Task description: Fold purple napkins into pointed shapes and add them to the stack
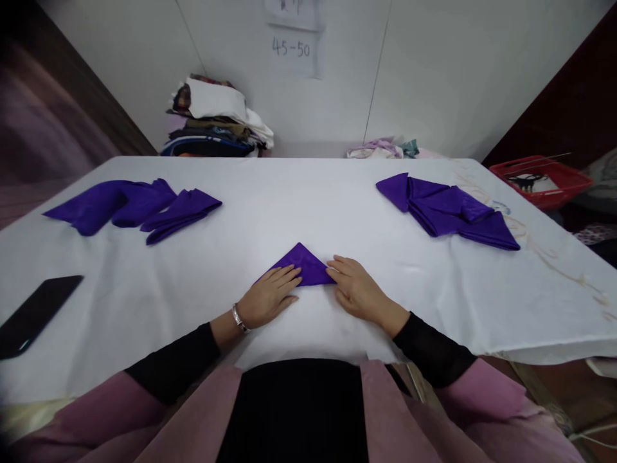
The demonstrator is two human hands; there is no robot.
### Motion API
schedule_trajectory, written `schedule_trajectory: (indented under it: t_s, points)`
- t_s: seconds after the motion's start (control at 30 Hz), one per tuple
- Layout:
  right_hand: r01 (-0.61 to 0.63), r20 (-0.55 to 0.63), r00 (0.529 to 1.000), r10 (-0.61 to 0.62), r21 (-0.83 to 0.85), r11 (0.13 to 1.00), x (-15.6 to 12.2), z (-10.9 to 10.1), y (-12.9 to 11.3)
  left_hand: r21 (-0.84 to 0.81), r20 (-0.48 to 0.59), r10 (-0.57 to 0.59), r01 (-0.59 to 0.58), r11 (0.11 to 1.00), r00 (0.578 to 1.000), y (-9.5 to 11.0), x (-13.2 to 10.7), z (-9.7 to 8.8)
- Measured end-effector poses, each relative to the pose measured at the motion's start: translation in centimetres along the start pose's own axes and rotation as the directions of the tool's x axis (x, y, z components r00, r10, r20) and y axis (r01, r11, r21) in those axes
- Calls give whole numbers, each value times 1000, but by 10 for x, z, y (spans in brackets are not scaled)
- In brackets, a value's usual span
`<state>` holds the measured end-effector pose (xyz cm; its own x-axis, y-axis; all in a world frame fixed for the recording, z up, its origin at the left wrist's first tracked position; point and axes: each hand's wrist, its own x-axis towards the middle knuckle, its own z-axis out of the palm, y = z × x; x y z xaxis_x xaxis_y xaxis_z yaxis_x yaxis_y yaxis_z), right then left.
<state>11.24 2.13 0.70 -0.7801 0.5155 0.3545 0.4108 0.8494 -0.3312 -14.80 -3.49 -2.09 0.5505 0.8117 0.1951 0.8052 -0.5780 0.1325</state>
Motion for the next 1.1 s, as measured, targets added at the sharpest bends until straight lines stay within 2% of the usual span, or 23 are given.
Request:
schedule_trajectory:
  t_s: [0.07, 0.17, 0.23, 0.3, 0.37, 0.47, 0.6, 0.8, 0.97, 1.03, 1.1]
  points:
    - [14, 19, 1000, -15, 27, 1000, 19, 2, -21, -18, 4, -4, 4, 1000, 1000, 0, 0, 1]
    - [32, 111, 993, -40, 69, 997, 53, 19, -47, -71, -39, 38, -40, 997, 999, -2, 0, 3]
    - [1, 177, 984, -14, 74, 997, 69, 36, -52, -93, -70, 48, -54, 994, 996, -2, 0, 2]
    - [-91, 221, 972, 77, 53, 994, 75, 51, -47, -97, -54, 15, -21, 995, 998, -2, -1, 2]
    - [-171, 240, 957, 162, 17, 985, 69, 61, -37, -101, 2, -15, 15, 995, 1000, -2, -2, 1]
    - [-178, 200, 962, 187, -61, 982, 48, 67, -24, -118, 39, -33, 38, 992, 999, -1, -4, 1]
    - [-193, 120, 969, 214, -170, 966, 24, 63, -18, -127, 45, -38, 43, 991, 998, -3, -6, 1]
    - [-192, 134, 966, 220, -194, 962, 14, 58, -16, -74, 66, -71, 76, 994, 995, -8, -26, -5]
    - [-182, 169, 961, 220, -212, 960, 14, 56, -15, -23, 44, -225, 226, 974, 973, -14, -60, -11]
    - [-183, 174, 959, 222, -217, 959, 14, 56, -15, -27, -11, -333, 333, 943, 943, -19, -73, -12]
    - [-186, 175, 958, 225, -214, 959, 13, 56, -14, -64, -100, -441, 437, 897, 892, -24, -83, -13]
